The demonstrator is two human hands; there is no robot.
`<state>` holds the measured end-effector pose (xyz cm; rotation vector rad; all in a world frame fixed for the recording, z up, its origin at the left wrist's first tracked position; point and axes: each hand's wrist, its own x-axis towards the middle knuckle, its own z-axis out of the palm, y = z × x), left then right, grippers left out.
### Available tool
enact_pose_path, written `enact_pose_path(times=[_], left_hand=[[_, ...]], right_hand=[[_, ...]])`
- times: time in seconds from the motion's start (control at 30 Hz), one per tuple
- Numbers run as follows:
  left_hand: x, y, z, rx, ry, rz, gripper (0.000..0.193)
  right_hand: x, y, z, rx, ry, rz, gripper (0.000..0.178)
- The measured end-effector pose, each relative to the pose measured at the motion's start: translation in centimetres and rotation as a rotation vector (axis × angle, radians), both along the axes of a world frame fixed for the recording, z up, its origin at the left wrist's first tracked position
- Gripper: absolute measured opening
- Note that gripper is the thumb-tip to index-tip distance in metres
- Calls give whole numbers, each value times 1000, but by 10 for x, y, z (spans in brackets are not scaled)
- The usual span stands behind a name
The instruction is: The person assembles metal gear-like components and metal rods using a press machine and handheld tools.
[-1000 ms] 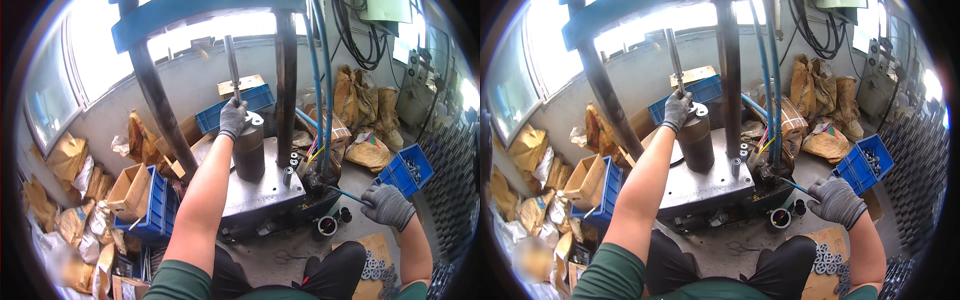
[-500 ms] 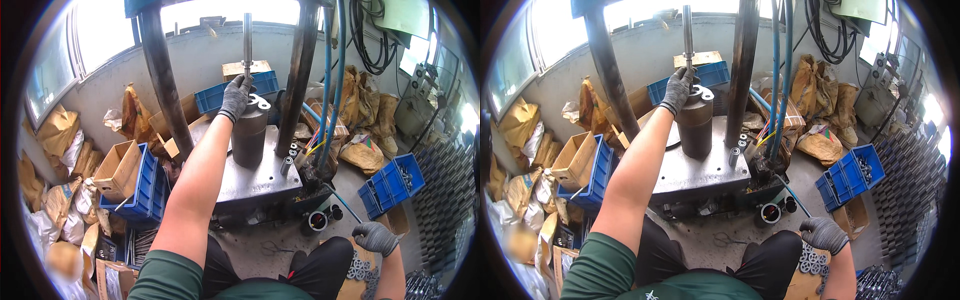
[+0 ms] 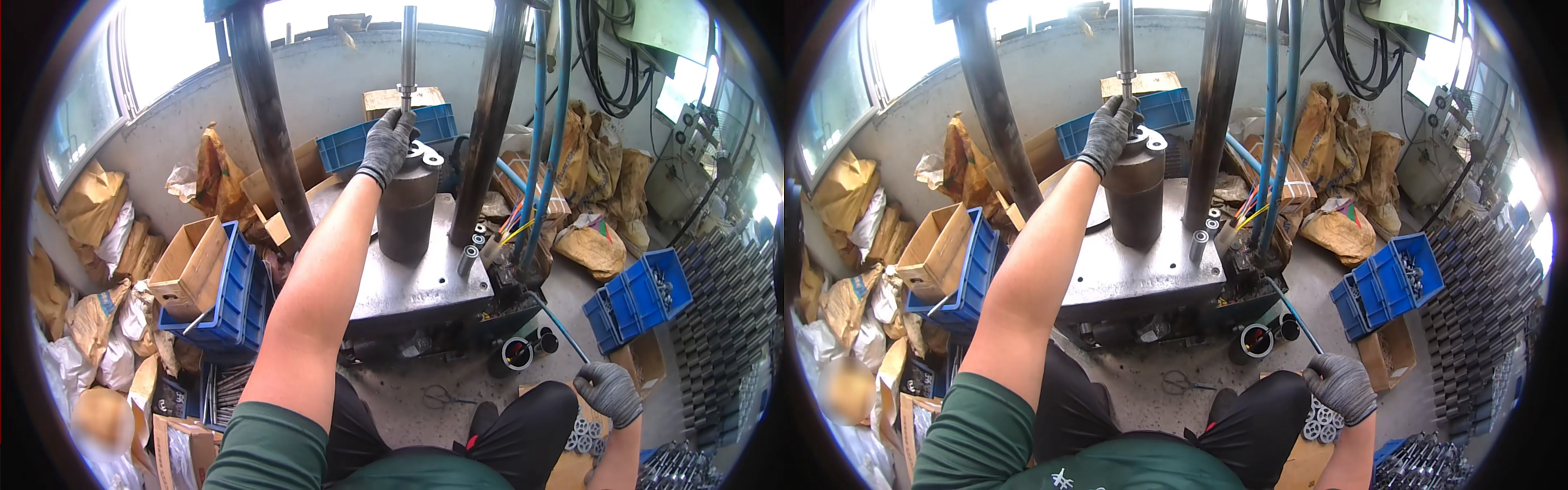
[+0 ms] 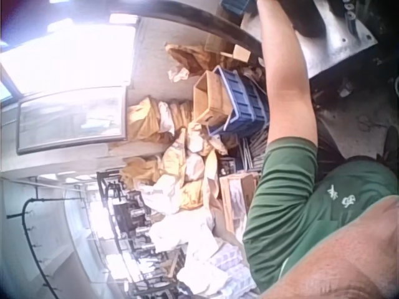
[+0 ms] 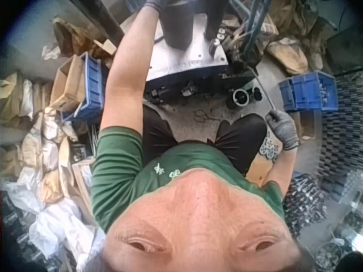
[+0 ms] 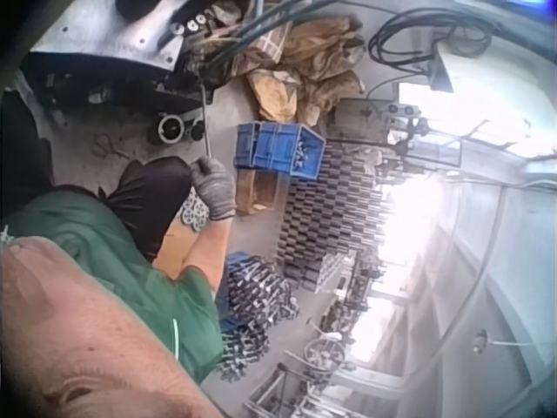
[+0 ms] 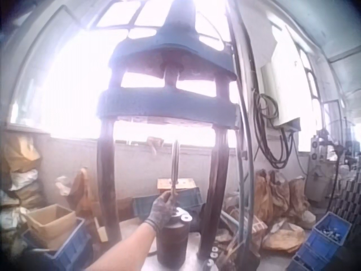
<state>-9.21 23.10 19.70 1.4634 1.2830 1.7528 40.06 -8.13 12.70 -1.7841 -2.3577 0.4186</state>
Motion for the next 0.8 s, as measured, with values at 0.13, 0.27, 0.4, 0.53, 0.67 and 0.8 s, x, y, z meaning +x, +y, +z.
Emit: enact_pose_path(times=[0.13,0.27,0.4,0.53,0.67,0.8], left_hand=[[0,3,-2,15,19,11,34],[2,1,-1,10,19,17,32],[-2,4,-3,25,4,1,31],[-3,6,-4,28,-35,-45,33],[-4,7,-4,12,-20,-37,34],[-6,8,-4,9,0,-36,35]], right_hand=[[0,1,-3,79,33,18,18],[1,1,-4,108,36,20,14],[-2,0,-5,130,28,15,14],[-2,-1,-6,160,20,19,14],[-2,-2,-6,167,5,28,14],[-3,-1,-5,167,11,39,13]])
